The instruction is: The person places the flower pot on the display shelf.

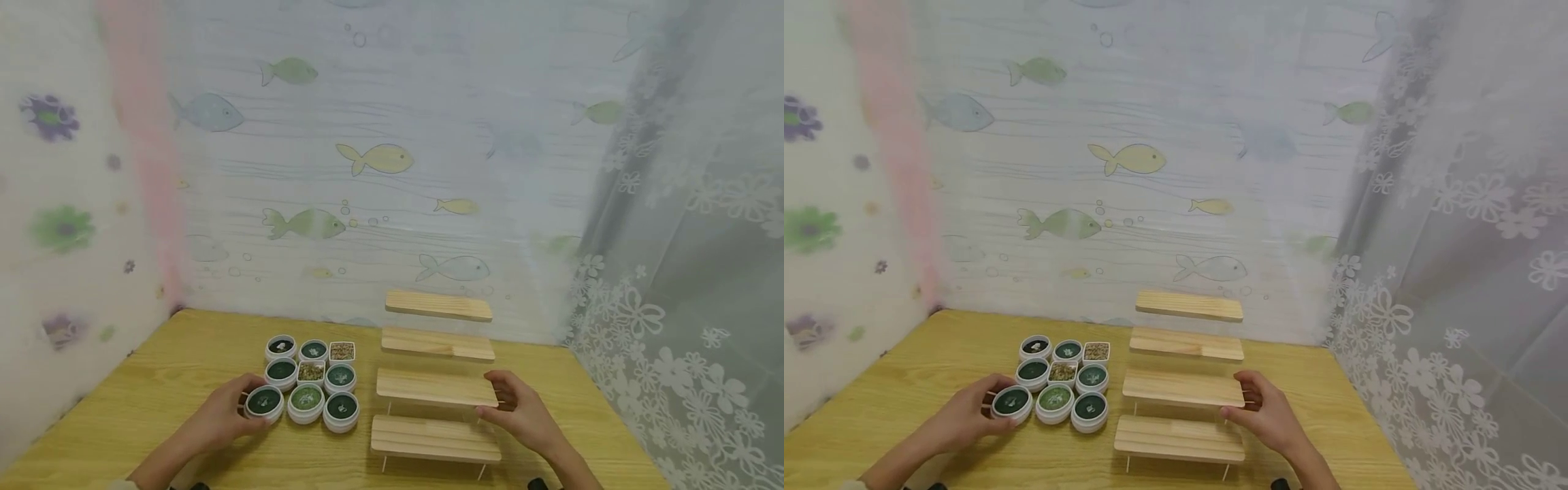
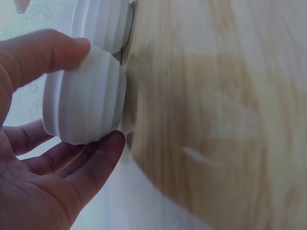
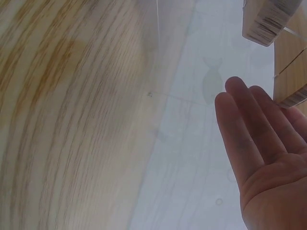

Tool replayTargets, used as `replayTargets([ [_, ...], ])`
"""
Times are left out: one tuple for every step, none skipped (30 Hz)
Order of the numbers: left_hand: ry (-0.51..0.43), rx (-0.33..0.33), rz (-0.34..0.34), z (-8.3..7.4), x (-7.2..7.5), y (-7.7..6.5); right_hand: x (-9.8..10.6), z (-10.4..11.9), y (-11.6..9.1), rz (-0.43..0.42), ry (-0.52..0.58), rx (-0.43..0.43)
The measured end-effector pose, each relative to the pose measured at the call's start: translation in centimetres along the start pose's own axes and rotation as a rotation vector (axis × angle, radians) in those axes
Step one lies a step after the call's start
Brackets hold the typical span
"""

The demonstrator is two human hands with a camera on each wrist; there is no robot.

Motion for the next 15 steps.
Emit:
replayTargets([
  [-0.005, 0.005, 0.001, 0.0, 0.1, 0.0, 0.0, 0.0, 0.0, -0.003, -0.007, -0.001],
  [-0.011, 0.014, 0.0, -0.1, 0.1, 0.0, 0.0, 0.0, 0.0, -0.007, -0.011, 0.0],
  [-0.02, 0.023, -0.002, -0.2, 0.2, 0.0, 0.0, 0.0, 0.0, -0.01, -0.013, 0.001],
  [-0.033, 0.032, -0.005, -0.3, 0.2, -0.1, 0.0, -0.1, 0.0, -0.012, -0.015, 0.001],
  [-0.045, 0.039, -0.01, -0.5, 0.3, -0.1, 0.0, -0.1, 0.0, -0.013, -0.017, 0.003],
  [-0.06, 0.046, -0.017, -0.7, 0.4, -0.1, 0.0, -0.1, 0.0, -0.013, -0.019, 0.005],
  [-0.071, 0.049, -0.023, -0.9, 0.5, -0.2, 0.0, -0.2, 0.0, -0.012, -0.018, 0.006],
  [-0.077, 0.048, -0.032, -1.1, 0.5, -0.2, 0.0, -0.2, 0.0, -0.013, -0.018, 0.007],
  [-0.082, 0.043, -0.039, -1.4, 0.6, -0.2, 0.0, -0.2, 0.0, -0.013, -0.018, 0.006],
  [-0.082, 0.031, -0.049, -1.7, 0.7, -0.2, 0.0, -0.3, 0.0, -0.014, -0.017, 0.004],
  [-0.079, 0.016, -0.063, -2.0, 0.8, -0.2, 0.0, -0.3, 0.1, -0.016, -0.015, 0.003],
  [-0.07, -0.001, -0.08, -2.4, 0.9, -0.2, -0.1, -0.3, 0.1, -0.017, -0.011, 0.001],
  [-0.064, -0.02, -0.095, -2.7, 0.9, -0.2, -0.1, -0.3, 0.1, -0.017, -0.006, -0.001],
  [-0.057, -0.05, -0.108, -3.2, 1.0, -0.2, -0.1, -0.2, 0.2, -0.018, -0.003, -0.002],
  [-0.052, -0.073, -0.115, -3.6, 0.9, -0.2, -0.1, -0.2, 0.2, -0.017, -0.001, -0.003],
])
Point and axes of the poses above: each hand's wrist, its own y-axis towards the middle knuckle, its own x-axis out of the back of the hand, z = x × y, the point moved 4 cm from there along y, towards the middle knuckle, and after that the axes turned 2 degrees about x, right-handed, at the moved point
